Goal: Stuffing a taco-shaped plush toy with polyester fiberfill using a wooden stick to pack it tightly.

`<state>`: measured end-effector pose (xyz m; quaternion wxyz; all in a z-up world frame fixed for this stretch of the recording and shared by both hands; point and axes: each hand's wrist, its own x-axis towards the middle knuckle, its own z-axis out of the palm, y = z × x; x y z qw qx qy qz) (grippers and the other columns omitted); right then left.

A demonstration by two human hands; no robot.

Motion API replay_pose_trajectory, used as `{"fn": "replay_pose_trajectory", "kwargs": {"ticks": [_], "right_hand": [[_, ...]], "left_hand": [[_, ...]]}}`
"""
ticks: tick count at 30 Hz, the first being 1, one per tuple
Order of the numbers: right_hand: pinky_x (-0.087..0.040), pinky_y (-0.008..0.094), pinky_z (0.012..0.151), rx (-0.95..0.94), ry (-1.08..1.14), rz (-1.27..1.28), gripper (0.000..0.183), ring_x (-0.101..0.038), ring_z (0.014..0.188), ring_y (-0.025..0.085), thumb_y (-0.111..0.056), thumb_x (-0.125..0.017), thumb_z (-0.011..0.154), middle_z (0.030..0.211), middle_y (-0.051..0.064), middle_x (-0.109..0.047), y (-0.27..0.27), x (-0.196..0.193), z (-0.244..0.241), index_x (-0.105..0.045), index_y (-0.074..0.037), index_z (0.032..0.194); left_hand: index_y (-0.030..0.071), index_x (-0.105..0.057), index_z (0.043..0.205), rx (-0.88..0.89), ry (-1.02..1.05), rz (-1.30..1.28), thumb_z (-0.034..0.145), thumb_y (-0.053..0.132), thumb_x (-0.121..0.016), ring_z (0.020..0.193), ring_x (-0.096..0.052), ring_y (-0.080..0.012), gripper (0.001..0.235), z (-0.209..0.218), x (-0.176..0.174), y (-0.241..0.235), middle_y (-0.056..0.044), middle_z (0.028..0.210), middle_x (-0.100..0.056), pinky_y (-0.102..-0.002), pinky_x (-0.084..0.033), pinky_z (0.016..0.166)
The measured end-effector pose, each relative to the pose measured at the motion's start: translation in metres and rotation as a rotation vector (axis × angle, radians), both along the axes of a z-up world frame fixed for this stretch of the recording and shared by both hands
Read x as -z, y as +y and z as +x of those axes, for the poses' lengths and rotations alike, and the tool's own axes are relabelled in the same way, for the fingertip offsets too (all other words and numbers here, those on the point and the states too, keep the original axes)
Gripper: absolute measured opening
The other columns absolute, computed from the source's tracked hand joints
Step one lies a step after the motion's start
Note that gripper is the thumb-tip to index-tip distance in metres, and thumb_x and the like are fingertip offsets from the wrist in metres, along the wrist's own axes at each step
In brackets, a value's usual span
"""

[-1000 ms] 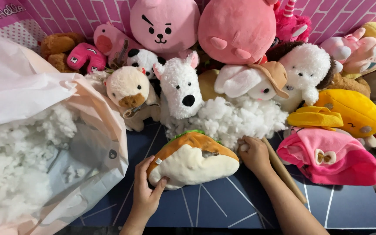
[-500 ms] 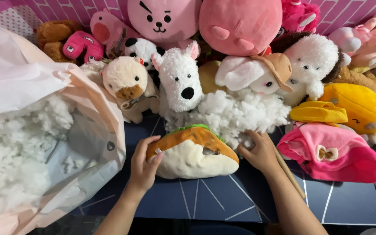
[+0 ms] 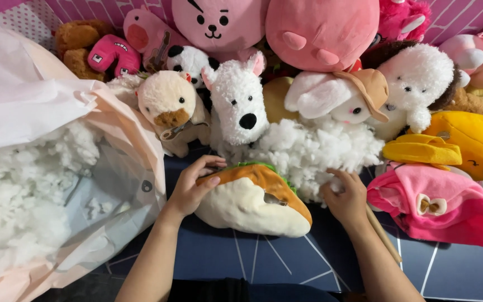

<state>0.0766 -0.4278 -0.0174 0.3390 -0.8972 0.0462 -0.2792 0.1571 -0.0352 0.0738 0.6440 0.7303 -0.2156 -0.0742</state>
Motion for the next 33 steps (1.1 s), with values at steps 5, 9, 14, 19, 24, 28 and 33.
{"fn": "replay_pose_trajectory", "kwargs": {"ticks": [5,9,14,19,24,28,33], "right_hand": [[-0.052,0.036,0.071,0.015,-0.214,0.022,0.031,-0.063,0.08,0.03,-0.004,-0.075,0.075,0.091,0.01,-0.057,0.001,-0.007,0.004,-0.074,-0.012,0.104],[-0.049,0.037,0.066,0.051,-0.317,0.015,0.022,-0.06,0.076,0.033,-0.004,-0.082,0.082,0.093,0.012,-0.056,0.003,-0.004,0.007,-0.068,-0.005,0.099],[-0.053,0.038,0.069,0.049,-0.257,-0.013,0.019,-0.064,0.079,0.035,-0.007,-0.084,0.081,0.089,0.009,-0.058,0.0,0.008,0.009,-0.072,-0.009,0.095],[-0.059,0.043,0.069,0.04,0.069,-0.139,0.03,-0.072,0.084,0.036,-0.012,-0.083,0.072,0.089,0.009,-0.07,-0.007,0.04,0.013,-0.079,-0.018,0.101],[-0.06,0.047,0.07,-0.023,0.2,-0.298,0.031,-0.072,0.08,0.039,-0.019,-0.086,0.07,0.085,0.014,-0.075,0.001,0.032,0.009,-0.08,-0.014,0.1],[-0.059,0.044,0.074,-0.011,0.223,-0.337,0.028,-0.074,0.085,0.036,-0.02,-0.084,0.071,0.092,0.01,-0.078,0.0,0.029,0.009,-0.08,-0.016,0.099],[-0.062,0.039,0.077,-0.077,0.314,-0.357,0.029,-0.076,0.091,0.03,-0.016,-0.075,0.078,0.111,0.002,-0.078,0.006,0.017,0.008,-0.081,-0.023,0.105]], "left_hand": [[0.004,-0.069,0.123,-0.112,-0.105,0.074,0.09,0.037,-0.073,0.113,-0.069,-0.0349,0.048,-0.016,0.008,0.0,-0.019,0.114,-0.073,-0.047,-0.054,0.098],[0.004,-0.07,0.12,-0.24,-0.115,0.063,0.09,0.041,-0.073,0.107,-0.07,-0.0321,0.047,-0.026,0.02,0.005,-0.019,0.107,-0.073,-0.045,-0.055,0.095],[0.004,-0.072,0.114,-0.259,-0.151,0.046,0.092,0.041,-0.072,0.105,-0.07,-0.0299,0.044,-0.024,0.026,0.001,-0.017,0.103,-0.073,-0.043,-0.054,0.095],[0.004,-0.072,0.11,-0.255,-0.167,0.028,0.093,0.04,-0.07,0.099,-0.07,-0.0284,0.039,-0.022,0.024,0.0,-0.015,0.098,-0.072,-0.042,-0.055,0.092],[0.003,-0.071,0.108,-0.232,-0.186,0.013,0.096,0.039,-0.068,0.098,-0.069,-0.0286,0.038,-0.021,0.023,0.0,-0.015,0.097,-0.071,-0.042,-0.055,0.091],[0.004,-0.071,0.107,-0.226,-0.192,0.021,0.096,0.038,-0.067,0.097,-0.069,-0.0277,0.036,-0.018,0.023,-0.001,-0.014,0.096,-0.07,-0.041,-0.055,0.091],[0.004,-0.071,0.107,-0.23,-0.222,0.027,0.098,0.037,-0.066,0.096,-0.069,-0.0286,0.036,-0.022,0.02,0.001,-0.014,0.096,-0.07,-0.042,-0.054,0.09]]}}
